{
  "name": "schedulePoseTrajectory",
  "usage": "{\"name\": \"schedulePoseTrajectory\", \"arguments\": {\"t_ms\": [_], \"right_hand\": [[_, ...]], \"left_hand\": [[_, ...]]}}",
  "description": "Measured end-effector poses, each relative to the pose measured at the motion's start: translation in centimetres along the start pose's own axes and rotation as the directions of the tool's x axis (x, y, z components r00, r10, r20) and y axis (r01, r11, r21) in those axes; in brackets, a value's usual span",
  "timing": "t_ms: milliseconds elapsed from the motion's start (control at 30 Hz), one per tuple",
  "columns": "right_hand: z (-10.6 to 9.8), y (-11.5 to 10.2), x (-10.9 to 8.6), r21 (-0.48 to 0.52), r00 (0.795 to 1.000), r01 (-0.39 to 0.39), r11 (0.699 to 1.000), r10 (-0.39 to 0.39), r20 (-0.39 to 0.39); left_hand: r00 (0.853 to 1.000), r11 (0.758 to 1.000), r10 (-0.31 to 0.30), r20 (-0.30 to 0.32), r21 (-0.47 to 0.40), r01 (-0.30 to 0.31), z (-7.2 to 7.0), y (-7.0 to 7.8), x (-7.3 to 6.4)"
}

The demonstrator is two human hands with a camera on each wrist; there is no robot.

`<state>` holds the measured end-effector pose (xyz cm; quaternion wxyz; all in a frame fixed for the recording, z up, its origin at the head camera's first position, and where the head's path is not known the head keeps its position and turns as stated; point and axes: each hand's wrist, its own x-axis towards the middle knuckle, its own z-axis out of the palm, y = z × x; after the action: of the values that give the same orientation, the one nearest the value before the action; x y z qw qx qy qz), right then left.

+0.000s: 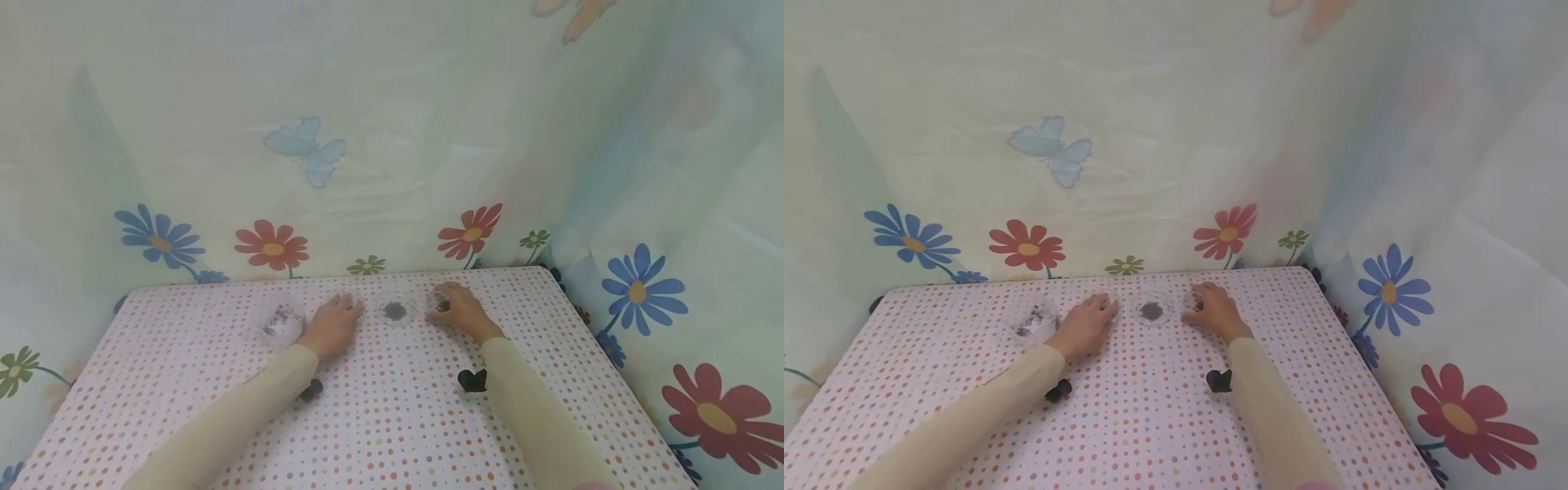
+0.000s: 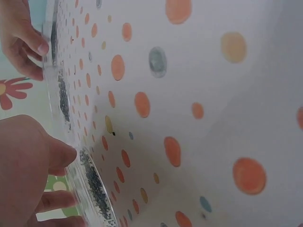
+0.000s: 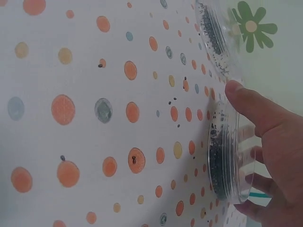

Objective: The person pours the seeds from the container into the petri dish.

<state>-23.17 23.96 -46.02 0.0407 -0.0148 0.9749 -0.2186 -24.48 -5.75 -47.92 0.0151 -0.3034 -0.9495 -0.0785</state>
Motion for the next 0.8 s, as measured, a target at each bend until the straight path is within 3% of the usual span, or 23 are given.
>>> {"name": "schedulePoseTrajectory", "arguments": {"t_ms": [200,400,800], "right_hand": [[0.1,-0.2,-0.3,-0.075,1.000,0.018,0.997,-0.019,-0.017],[0.4,-1.1,-0.3,-0.108,0.989,0.095,0.990,-0.107,-0.104],[1.6,-3.1,-1.2,-0.240,0.961,0.209,0.948,-0.245,-0.131]], "left_hand": [[1.000,1.000,0.009,0.016,-0.006,-0.009,0.6,-0.2,0.1],[1.000,0.999,0.030,-0.010,0.045,-0.030,0.8,-0.8,0.0],[0.999,0.999,0.030,0.023,0.018,-0.030,-0.6,-0.8,0.1]]}}
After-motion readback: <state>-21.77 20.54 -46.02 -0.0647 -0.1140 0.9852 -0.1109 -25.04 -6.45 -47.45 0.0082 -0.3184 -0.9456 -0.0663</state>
